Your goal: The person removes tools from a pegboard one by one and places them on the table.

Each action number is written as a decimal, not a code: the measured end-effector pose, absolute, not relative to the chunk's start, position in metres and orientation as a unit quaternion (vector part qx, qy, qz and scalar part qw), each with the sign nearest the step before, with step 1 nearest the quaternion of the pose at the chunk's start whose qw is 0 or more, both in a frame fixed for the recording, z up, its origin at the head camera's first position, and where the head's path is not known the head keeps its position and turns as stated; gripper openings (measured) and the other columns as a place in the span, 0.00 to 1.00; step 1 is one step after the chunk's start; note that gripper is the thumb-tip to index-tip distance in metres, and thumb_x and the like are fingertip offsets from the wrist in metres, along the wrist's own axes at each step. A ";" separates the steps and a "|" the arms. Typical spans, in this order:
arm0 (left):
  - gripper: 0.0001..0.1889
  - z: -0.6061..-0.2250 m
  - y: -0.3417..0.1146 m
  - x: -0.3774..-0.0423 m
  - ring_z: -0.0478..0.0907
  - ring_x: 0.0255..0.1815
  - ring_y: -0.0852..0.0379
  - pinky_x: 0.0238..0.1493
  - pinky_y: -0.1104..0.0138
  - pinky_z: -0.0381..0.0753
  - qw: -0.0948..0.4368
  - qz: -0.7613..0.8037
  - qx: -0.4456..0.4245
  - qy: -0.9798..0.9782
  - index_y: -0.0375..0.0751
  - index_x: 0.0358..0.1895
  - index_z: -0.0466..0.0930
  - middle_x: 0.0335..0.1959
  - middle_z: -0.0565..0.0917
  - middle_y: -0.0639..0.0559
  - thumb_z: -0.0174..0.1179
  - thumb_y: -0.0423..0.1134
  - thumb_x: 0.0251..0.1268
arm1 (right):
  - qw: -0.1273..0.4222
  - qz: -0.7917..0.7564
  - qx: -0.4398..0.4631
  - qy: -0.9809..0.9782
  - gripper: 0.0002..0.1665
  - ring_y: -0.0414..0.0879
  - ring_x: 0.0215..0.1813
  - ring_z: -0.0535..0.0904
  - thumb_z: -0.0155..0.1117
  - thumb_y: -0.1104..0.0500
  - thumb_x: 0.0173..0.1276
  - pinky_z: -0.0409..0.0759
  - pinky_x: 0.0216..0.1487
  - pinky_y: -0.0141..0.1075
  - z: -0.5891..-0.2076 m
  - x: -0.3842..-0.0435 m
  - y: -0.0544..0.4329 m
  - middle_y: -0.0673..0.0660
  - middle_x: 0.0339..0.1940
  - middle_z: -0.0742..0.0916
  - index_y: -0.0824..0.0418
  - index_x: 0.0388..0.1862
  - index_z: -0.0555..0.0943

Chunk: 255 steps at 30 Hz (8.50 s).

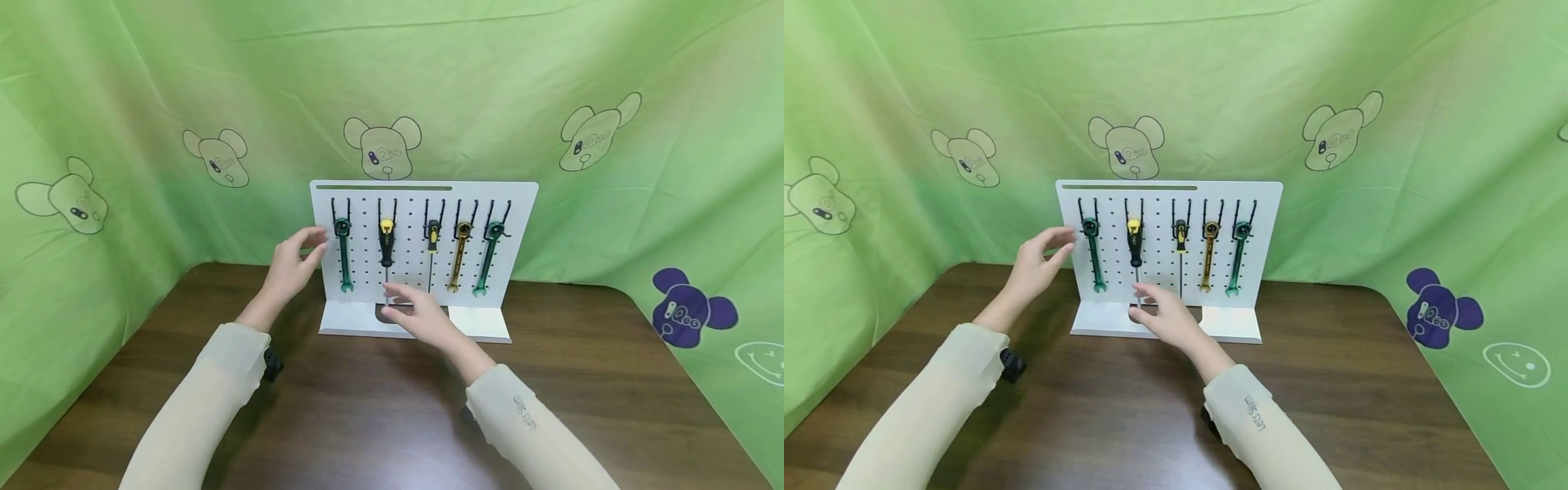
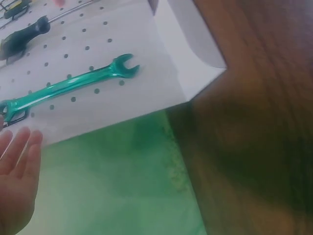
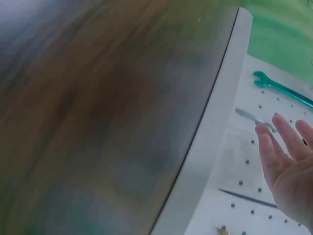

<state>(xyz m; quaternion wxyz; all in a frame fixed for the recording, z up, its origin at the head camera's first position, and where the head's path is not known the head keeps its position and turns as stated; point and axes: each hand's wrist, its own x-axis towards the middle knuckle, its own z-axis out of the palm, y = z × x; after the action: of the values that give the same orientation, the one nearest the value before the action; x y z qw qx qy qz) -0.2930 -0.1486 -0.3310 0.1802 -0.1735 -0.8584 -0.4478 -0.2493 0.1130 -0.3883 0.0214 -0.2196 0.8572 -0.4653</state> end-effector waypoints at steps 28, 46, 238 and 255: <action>0.09 -0.310 -0.131 -0.317 0.89 0.39 0.43 0.47 0.59 0.87 0.159 -0.528 -0.156 -0.820 0.32 0.49 0.80 0.42 0.88 0.35 0.60 0.32 0.70 | 0.076 -0.542 -0.194 0.814 0.28 0.60 0.64 0.78 0.58 0.65 0.73 0.78 0.65 0.47 -0.410 -0.298 0.063 0.67 0.65 0.80 0.66 0.71 0.69; 0.09 -0.311 -0.125 -0.320 0.87 0.30 0.60 0.35 0.76 0.82 0.172 -0.527 -0.129 -0.822 0.34 0.45 0.81 0.40 0.89 0.37 0.66 0.31 0.63 | 0.082 -0.513 -0.236 0.821 0.25 0.58 0.54 0.83 0.63 0.68 0.68 0.81 0.59 0.41 -0.415 -0.305 0.058 0.68 0.51 0.87 0.70 0.64 0.75; 0.12 -0.403 -0.159 -0.249 0.87 0.35 0.56 0.39 0.63 0.85 -0.196 -0.492 -0.202 -0.824 0.25 0.50 0.78 0.33 0.88 0.41 0.61 0.28 0.66 | 0.371 -0.472 -0.264 0.755 0.07 0.34 0.21 0.78 0.68 0.69 0.63 0.67 0.22 0.25 -0.406 -0.158 0.055 0.70 0.24 0.87 0.71 0.26 0.81; 0.10 -0.410 -0.154 -0.247 0.76 0.21 0.60 0.21 0.69 0.72 -0.175 -0.420 -0.186 -0.871 0.29 0.46 0.83 0.24 0.84 0.46 0.65 0.30 0.63 | 0.399 -0.479 -0.227 0.748 0.06 0.38 0.21 0.80 0.66 0.70 0.62 0.72 0.26 0.26 -0.404 -0.160 0.056 0.70 0.22 0.87 0.71 0.25 0.82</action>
<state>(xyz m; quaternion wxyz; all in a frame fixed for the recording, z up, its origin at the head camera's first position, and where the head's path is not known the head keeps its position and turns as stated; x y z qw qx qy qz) -0.2467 -0.1541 -0.4103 -0.1745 -0.1864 -0.8710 -0.4197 -0.1596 0.0557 -0.4043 0.3988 -0.2269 0.7482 -0.4792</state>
